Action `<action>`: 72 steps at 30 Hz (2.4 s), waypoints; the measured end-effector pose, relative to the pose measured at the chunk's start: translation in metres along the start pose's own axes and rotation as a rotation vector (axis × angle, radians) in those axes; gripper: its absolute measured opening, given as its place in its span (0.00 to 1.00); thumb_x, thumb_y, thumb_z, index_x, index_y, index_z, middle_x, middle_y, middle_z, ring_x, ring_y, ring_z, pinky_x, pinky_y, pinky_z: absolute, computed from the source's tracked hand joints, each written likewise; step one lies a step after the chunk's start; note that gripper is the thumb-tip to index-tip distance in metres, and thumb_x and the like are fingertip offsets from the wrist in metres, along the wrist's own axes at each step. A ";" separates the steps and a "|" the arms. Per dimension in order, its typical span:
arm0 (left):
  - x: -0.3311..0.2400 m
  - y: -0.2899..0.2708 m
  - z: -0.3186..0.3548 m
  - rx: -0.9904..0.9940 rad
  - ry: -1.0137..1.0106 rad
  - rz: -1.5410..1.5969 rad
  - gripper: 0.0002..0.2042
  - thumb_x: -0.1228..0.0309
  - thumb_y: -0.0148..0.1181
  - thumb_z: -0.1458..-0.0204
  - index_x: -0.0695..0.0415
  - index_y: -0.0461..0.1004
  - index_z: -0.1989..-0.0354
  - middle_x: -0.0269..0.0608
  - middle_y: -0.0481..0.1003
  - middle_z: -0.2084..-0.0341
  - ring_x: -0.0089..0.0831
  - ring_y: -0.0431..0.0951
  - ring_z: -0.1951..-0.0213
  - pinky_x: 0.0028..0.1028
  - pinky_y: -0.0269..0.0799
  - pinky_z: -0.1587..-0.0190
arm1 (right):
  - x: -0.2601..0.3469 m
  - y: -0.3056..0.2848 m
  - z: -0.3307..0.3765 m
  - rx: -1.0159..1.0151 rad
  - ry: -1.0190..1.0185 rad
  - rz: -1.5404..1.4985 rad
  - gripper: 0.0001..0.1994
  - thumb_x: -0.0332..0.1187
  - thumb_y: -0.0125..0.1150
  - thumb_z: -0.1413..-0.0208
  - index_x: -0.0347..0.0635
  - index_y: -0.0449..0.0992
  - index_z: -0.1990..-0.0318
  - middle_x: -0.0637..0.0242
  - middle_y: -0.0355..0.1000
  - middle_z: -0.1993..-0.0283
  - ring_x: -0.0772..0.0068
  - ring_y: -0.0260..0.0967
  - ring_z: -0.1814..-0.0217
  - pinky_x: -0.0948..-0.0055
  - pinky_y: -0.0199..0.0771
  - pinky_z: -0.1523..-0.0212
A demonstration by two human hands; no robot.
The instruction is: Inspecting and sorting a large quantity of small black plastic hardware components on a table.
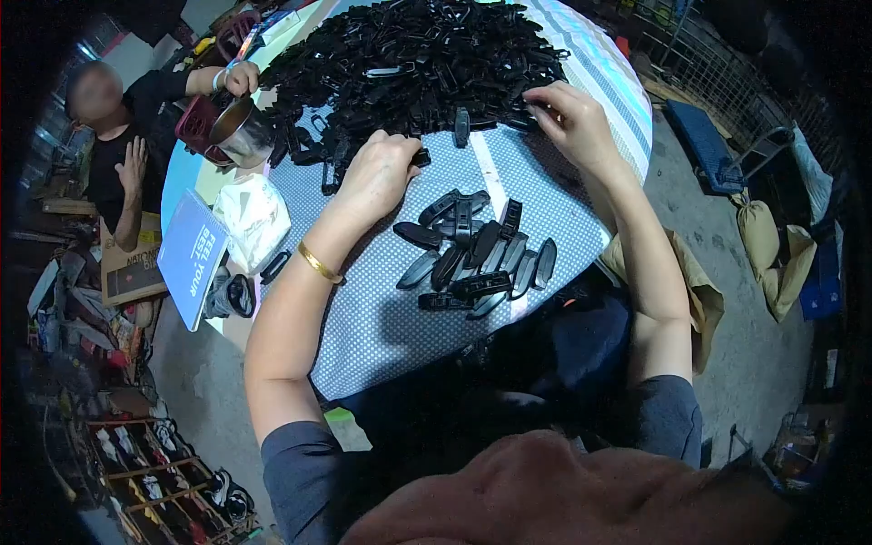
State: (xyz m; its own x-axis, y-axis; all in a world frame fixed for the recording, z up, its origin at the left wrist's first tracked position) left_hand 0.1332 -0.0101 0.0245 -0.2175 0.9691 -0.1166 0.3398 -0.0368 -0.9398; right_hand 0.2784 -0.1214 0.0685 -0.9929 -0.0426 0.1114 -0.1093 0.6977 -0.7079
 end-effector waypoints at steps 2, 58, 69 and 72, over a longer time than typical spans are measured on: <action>-0.001 -0.001 0.003 -0.027 0.002 -0.023 0.12 0.74 0.60 0.57 0.62 0.73 0.62 0.47 0.74 0.70 0.43 0.72 0.64 0.34 0.68 0.58 | 0.000 0.008 -0.001 0.017 0.199 -0.346 0.11 0.30 0.59 0.52 0.38 0.76 0.60 0.60 0.73 0.68 0.65 0.71 0.70 0.69 0.72 0.67; -0.056 -0.031 0.016 0.176 0.127 0.619 0.16 0.69 0.64 0.58 0.59 0.75 0.59 0.44 0.76 0.68 0.34 0.75 0.63 0.30 0.68 0.58 | -0.002 0.051 0.026 0.504 0.153 0.085 0.17 0.38 0.64 0.57 0.37 0.77 0.61 0.55 0.73 0.66 0.58 0.72 0.64 0.66 0.71 0.62; 0.034 -0.016 0.021 0.041 -0.028 -0.094 0.14 0.81 0.53 0.58 0.61 0.74 0.60 0.45 0.69 0.59 0.41 0.66 0.55 0.33 0.63 0.48 | 0.036 0.058 0.012 0.471 0.438 -0.887 0.17 0.29 0.58 0.56 0.39 0.70 0.56 0.70 0.69 0.71 0.85 0.67 0.77 0.85 0.68 0.76; 0.020 -0.017 0.014 0.074 0.008 -0.055 0.09 0.80 0.55 0.57 0.61 0.73 0.66 0.43 0.70 0.63 0.41 0.67 0.58 0.35 0.64 0.52 | 0.026 0.066 0.019 0.452 0.520 -0.911 0.13 0.31 0.60 0.53 0.39 0.71 0.59 0.71 0.69 0.72 0.85 0.67 0.78 0.85 0.67 0.77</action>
State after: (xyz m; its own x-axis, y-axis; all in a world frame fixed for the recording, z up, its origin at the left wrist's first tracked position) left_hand 0.1102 0.0062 0.0333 -0.2267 0.9720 -0.0624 0.2587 -0.0016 -0.9659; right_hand 0.2445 -0.0901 0.0119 -0.4074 -0.0258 0.9129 -0.8904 0.2333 -0.3908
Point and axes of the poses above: each hand's wrist, its own z-axis away from the middle knuckle, its own y-axis out of the palm, x = y × z, the point moved 10 cm from there along -z, towards the middle knuckle
